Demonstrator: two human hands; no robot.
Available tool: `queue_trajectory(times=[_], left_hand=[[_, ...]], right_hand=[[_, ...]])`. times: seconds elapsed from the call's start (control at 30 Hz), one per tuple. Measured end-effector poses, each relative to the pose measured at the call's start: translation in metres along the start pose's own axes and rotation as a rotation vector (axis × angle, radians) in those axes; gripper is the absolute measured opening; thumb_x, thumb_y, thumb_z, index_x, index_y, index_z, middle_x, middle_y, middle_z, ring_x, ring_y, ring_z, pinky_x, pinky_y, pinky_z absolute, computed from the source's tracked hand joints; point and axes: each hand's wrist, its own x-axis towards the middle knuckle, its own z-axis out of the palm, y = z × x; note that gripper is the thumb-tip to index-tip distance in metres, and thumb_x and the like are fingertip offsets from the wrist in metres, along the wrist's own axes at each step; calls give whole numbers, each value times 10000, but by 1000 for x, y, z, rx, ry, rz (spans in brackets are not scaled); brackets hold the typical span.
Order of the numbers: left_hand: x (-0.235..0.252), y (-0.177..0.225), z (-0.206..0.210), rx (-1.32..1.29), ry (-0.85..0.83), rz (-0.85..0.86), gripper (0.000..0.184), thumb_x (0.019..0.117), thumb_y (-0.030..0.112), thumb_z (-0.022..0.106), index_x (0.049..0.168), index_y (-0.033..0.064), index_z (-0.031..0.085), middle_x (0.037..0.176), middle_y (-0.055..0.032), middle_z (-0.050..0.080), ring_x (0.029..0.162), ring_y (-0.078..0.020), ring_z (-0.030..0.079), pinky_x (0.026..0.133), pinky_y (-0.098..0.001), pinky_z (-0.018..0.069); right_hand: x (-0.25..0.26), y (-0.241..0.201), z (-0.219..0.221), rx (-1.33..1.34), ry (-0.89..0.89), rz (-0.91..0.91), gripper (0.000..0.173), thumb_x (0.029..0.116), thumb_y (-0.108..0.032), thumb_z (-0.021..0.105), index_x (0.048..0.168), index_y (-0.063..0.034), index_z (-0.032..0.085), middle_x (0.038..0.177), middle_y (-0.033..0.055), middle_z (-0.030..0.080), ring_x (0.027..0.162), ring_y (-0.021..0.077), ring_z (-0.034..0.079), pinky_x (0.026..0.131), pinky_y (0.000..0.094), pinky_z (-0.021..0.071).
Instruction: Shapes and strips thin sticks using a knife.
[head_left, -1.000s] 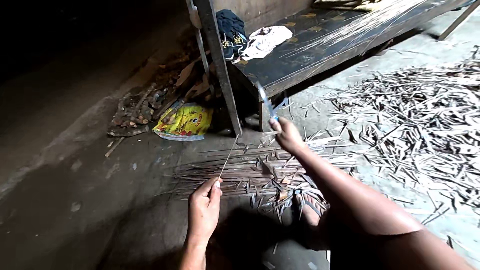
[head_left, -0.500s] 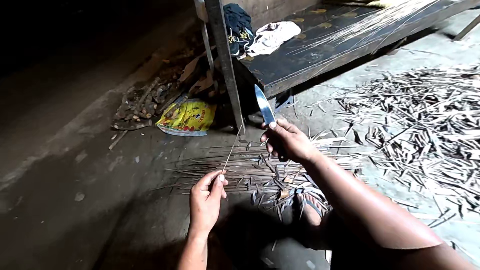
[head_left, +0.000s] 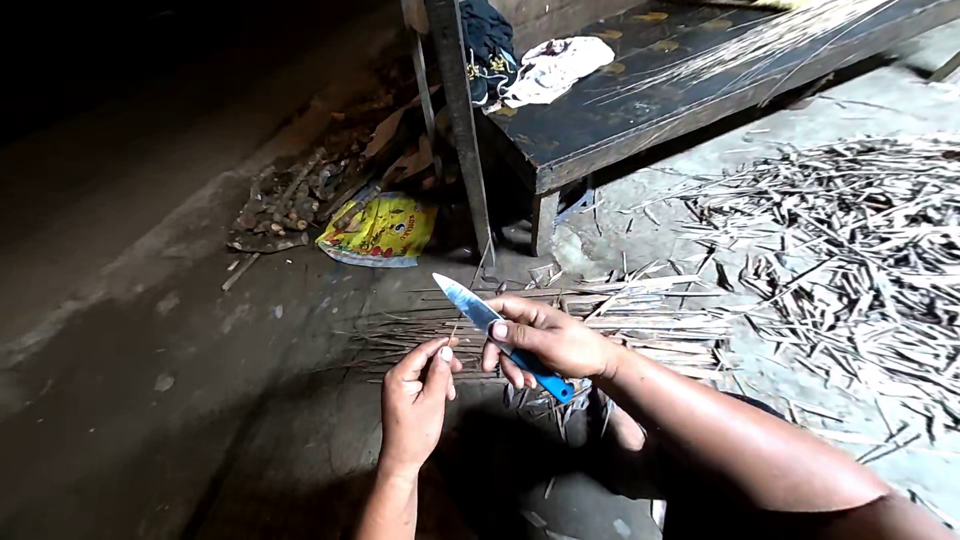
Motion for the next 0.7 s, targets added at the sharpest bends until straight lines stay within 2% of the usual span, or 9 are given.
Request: queue_trajectory(times=[0.1,0.23,0.33,0.43,0.53,0.7], left_hand=[[-1,-1,0,-20,-21,-10,207,1014,14,535,1088,-60,713,776,-44,702,534,-71,588,474,-207,514],[-1,-1,0,-31,-29,-29,202,1014,19,541,1088,-61,710,768,-41,700,531,-74,590,475,-211,517],[-1,-1,0,-18,-15,-25,182,1007,19,554,1050,-51,716,771,-47,712,530,-74,590,480,-209,513],[-1,0,0,-8,-19,-18,185,1007,15,554,1064,-55,716,786,-50,719,538,-71,596,486,-206,515],[-2,0,1,6,-18,-16,195,1003,10,558,1087,-53,723,809,-50,725,552,-72,607,496,-206,528],[-3,-1,0,-24,-41,-24,194,1005,6,554,1083,-62,718,791,-52,719,541,-70,601,490,-203,524]], right_hand=[[1,1,3,39,-44,32,450,1098,-161,410,1538,-74,363,1003,140,721,595,149,655,531,282,572],[0,0,4,27,-43,59,506,1074,-97,423,1573,-75,337,1074,144,707,639,163,663,551,296,581],[-1,-2,4,11,-68,97,543,1062,-74,439,1593,-105,323,1013,143,721,619,161,665,545,292,582],[-3,-3,3,-5,-43,104,531,1067,-102,444,1588,-122,344,972,126,717,601,136,635,528,264,551],[-2,-1,0,4,14,77,494,1088,-155,458,1570,-94,368,894,102,698,591,120,612,528,250,530],[-2,0,-1,51,26,75,465,1047,-73,475,1509,-62,430,1042,145,706,634,154,656,557,287,577]])
